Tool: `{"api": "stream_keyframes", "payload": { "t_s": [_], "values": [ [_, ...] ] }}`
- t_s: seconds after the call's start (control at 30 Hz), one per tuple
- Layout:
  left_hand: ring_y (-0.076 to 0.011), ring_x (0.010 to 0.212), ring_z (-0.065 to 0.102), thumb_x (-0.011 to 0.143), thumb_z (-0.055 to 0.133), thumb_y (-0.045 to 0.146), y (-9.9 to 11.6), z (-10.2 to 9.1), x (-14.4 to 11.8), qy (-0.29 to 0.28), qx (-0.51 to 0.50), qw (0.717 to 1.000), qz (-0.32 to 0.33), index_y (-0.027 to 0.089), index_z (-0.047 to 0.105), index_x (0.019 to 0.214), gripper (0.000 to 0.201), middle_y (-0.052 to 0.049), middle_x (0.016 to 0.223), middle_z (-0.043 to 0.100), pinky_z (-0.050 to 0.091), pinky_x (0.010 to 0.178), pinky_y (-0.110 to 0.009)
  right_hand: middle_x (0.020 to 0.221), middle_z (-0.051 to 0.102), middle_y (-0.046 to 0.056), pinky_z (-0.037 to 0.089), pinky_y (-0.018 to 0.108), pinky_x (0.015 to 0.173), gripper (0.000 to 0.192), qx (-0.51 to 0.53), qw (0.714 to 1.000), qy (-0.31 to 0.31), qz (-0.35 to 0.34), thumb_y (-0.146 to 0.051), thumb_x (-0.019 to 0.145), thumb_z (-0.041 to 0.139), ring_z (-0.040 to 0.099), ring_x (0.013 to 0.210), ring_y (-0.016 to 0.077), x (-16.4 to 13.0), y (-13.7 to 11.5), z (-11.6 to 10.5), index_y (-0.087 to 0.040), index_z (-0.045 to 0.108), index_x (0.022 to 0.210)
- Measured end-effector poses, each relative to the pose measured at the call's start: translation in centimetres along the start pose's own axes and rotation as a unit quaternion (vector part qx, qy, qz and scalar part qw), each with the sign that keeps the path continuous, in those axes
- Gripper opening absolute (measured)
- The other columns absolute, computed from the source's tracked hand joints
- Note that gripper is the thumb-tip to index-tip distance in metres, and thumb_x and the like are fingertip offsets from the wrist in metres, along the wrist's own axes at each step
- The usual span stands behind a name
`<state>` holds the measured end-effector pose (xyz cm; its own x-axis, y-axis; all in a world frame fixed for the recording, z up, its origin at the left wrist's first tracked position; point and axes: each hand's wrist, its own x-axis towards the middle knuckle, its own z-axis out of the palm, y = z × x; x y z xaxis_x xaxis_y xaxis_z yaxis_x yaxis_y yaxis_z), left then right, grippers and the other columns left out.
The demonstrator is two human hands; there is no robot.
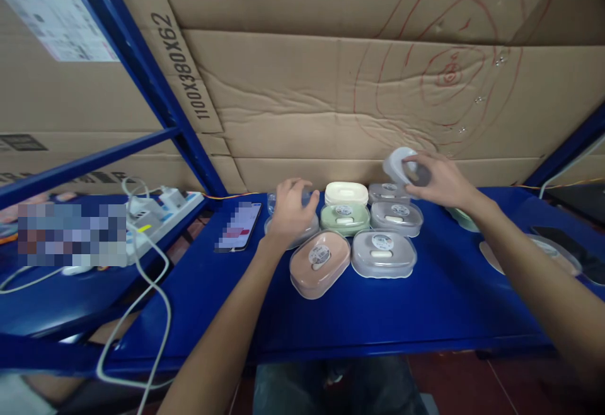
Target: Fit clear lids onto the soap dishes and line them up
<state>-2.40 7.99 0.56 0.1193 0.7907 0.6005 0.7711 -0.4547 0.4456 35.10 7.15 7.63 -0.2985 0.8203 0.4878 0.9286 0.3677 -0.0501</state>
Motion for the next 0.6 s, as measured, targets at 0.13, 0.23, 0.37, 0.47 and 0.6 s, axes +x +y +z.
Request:
{"api": "stream_keyframes", "payload": {
  "t_s": [0.13, 0.23, 0.37, 0.47, 0.6],
  "values": [
    [-0.0285, 0.124, 0.071, 0.106, 0.058, 0.033, 0.5, -0.3, 0.2, -0.008, -0.084, 0.996, -0.001, 0.02, 0.071, 0.123, 0.025, -0.012, 0.128, 0.077, 0.054, 0.114, -0.047, 0.144, 0.071, 0.016, 0.052, 0.051, 0.11, 0.069, 0.09, 0.992, -0.032, -0.085, -0.037, 0.082, 0.074, 0.068, 0.128, 0.0398, 3.2, -4.5, 2.2, -0.018, 0.064, 0.147],
    [-0.0287, 0.123, 0.072, 0.105, 0.06, 0.031, 0.8, -0.3, 0.1, 0.001, -0.077, 0.997, 0.0, 0.02, 0.071, 0.121, 0.022, -0.011, 0.126, 0.078, 0.054, 0.113, -0.047, 0.147, 0.069, 0.018, 0.051, 0.049, 0.112, 0.069, 0.081, 0.985, -0.096, -0.121, -0.035, 0.08, 0.077, 0.065, 0.132, 0.0408, 5.8, -6.8, 4.7, -0.017, 0.066, 0.146],
    [-0.0296, 0.125, 0.07, 0.104, 0.062, 0.027, 0.6, 0.2, 0.0, 0.002, -0.043, 0.999, -0.001, 0.021, 0.071, 0.119, 0.019, -0.011, 0.126, 0.078, 0.052, 0.114, -0.048, 0.144, 0.071, 0.018, 0.051, 0.044, 0.111, 0.067, 0.05, 0.975, -0.184, -0.111, -0.04, 0.081, 0.079, 0.065, 0.133, 0.0393, 8.2, -7.9, 8.1, -0.017, 0.071, 0.143],
    [-0.0298, 0.126, 0.068, 0.104, 0.061, 0.026, 0.3, 0.6, 0.0, -0.007, -0.029, 1.0, 0.004, 0.021, 0.07, 0.118, 0.017, -0.011, 0.126, 0.077, 0.051, 0.115, -0.049, 0.139, 0.074, 0.018, 0.052, 0.043, 0.109, 0.064, 0.045, 0.971, -0.21, -0.104, -0.044, 0.084, 0.075, 0.069, 0.127, 0.0378, 9.0, -8.0, 9.6, -0.015, 0.073, 0.141],
    [-0.0293, 0.126, 0.067, 0.104, 0.062, 0.024, 0.1, 0.8, -0.1, -0.009, -0.022, 1.0, 0.012, 0.021, 0.07, 0.117, 0.016, -0.011, 0.125, 0.077, 0.05, 0.115, -0.048, 0.146, 0.072, 0.016, 0.043, 0.045, 0.119, 0.063, 0.042, 0.969, -0.214, -0.118, -0.044, 0.091, 0.067, 0.064, 0.136, 0.037, 9.3, -7.9, 10.2, -0.016, 0.072, 0.147]
  ]
}}
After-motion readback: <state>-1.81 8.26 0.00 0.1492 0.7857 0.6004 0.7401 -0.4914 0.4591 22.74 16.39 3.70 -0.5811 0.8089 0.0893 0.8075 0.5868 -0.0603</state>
